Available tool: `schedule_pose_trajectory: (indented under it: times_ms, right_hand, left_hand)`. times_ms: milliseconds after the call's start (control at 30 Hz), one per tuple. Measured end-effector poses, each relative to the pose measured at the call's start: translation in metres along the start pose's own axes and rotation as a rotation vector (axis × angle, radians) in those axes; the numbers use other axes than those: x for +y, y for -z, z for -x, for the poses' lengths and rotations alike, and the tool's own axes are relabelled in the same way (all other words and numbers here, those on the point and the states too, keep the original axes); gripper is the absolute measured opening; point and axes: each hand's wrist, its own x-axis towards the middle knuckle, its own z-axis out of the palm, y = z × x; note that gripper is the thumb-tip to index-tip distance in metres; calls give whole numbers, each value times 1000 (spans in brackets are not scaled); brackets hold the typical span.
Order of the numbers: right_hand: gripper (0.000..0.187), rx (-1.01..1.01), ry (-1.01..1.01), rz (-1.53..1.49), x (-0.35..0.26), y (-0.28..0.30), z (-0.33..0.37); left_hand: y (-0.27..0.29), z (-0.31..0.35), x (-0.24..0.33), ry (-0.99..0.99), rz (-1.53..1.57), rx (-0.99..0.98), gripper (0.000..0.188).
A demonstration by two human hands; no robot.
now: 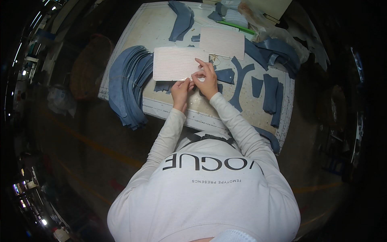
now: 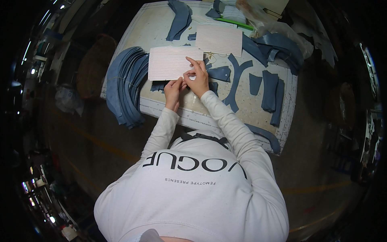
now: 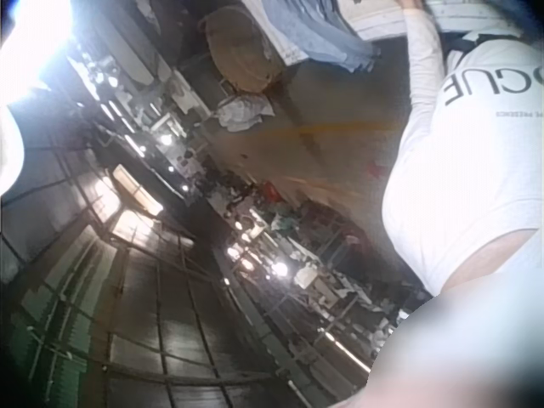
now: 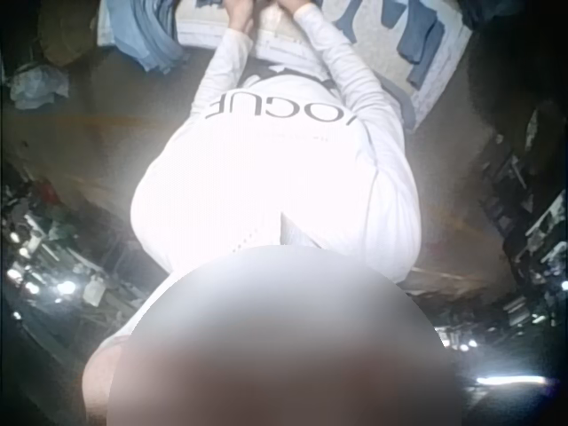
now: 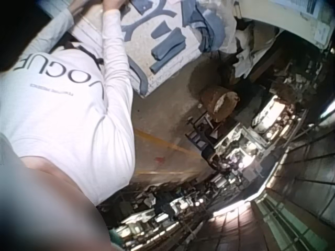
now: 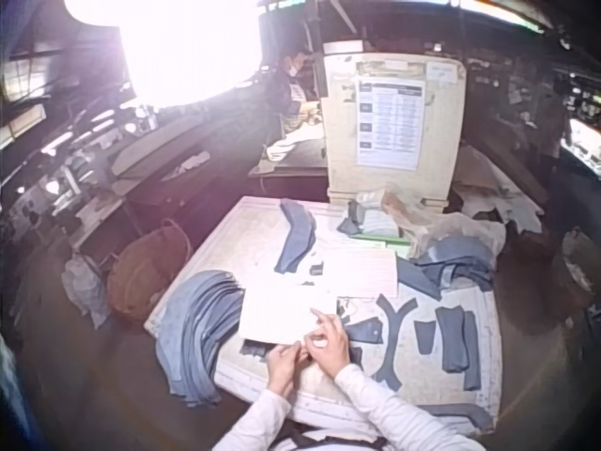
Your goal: The person repeatedly picks up small blue fabric pieces, aligns them on a white grid sheet, and secures them with pins. After pinning several pieces, the person gathers the pinned fabric into a stack and secures it with a rubber band.
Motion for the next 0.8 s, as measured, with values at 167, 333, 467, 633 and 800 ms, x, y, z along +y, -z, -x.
schedule_pose_trajectory:
  times_ms: [167,333,467,633,800]
  right_hand:
    - [68,-165,216,112,1,-1,-6]
    - [71,-197,210,149,3,-3,-6]
    - [71,-210,213,134,2,-4,-6]
    - [68,-168,109,30,0,-8,-5]
    - [54,-24,-161,-261,2,10,-3]
  left_hand:
    - [3,-2,-1,6,-16,-14,18]
    - [6,-3,-3,-114,-131,-23,18]
    - [10,-3,-5,-198,-165,-35,17]
    - [11,-4,-6,-232,-296,-5,18]
    - [10,-4,14,19,-231,-12,26]
